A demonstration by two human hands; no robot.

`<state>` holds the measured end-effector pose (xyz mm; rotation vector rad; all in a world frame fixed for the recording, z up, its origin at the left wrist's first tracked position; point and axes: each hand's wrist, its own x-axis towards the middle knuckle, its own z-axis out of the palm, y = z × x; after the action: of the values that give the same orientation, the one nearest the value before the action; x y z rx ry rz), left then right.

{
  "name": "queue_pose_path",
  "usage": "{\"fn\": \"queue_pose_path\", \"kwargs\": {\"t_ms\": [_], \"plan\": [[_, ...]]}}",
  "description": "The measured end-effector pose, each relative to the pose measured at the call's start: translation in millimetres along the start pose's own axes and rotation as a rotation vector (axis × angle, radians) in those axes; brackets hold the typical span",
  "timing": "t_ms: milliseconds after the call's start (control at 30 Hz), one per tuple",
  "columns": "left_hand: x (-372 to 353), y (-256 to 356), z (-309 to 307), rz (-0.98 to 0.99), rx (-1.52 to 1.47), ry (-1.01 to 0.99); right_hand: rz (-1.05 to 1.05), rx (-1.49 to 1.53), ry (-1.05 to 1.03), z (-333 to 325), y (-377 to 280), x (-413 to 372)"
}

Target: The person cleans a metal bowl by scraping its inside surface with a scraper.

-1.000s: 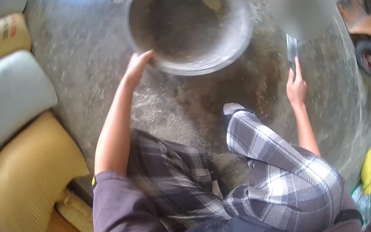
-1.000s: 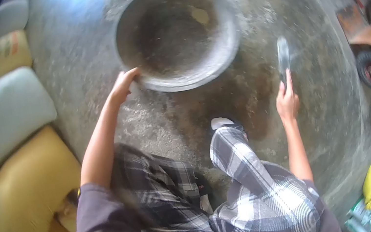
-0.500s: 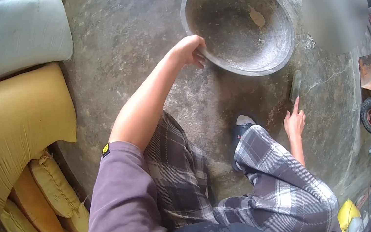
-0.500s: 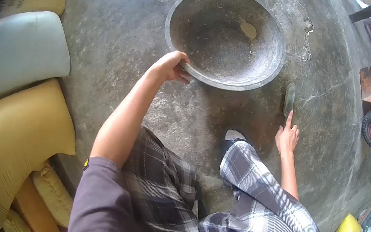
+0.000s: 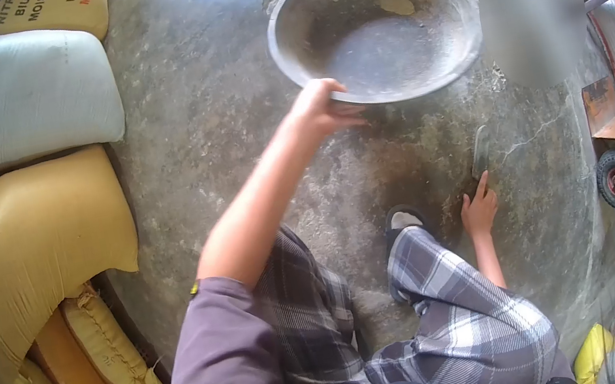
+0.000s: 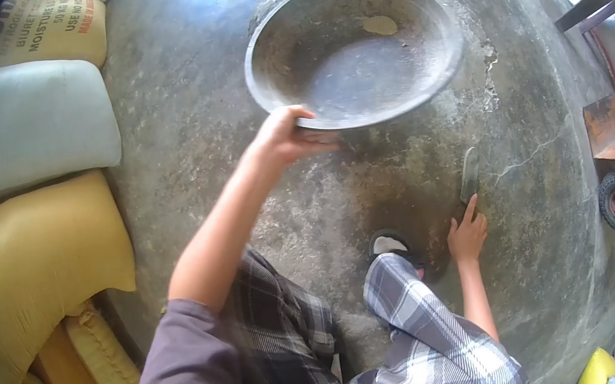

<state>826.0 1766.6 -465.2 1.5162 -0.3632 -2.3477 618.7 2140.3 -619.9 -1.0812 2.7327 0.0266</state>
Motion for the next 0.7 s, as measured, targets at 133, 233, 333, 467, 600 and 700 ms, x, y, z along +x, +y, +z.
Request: {"fn": "queue_pose_path", "kwargs": {"t_ms": [133,233,333,467,600,700], "plan": [[3.3,3.0,-28.5,0.090,0.053,-0.025,-0.038,0.029,0.018,0.1,8.3,2.0],[-8.9,-10.3,-1.4,0.032,-0.192,-0.084,-0.012,0.025,0.005,-3.2,10.6,-0.3],[24.7,6.4,-23.6,0.212,-0.158,-0.104,-0.017,0.014,0.116,4.8,4.1,0.4],[-3.9,9.9,-32.6,0.371,-0.066,-0.118,-0.006,0.030,0.158,-17.0,-7.9,0.8],[24.4,46.6,-26.0,0.376,-0.075,-0.085,0.032,0.035,0.151,-8.1,-4.2,14.3],[20.7,55.8,-25.9,0.376,-0.069,-0.065,0.079,0.052,0.028,-13.8,3.2,22.5]]}}
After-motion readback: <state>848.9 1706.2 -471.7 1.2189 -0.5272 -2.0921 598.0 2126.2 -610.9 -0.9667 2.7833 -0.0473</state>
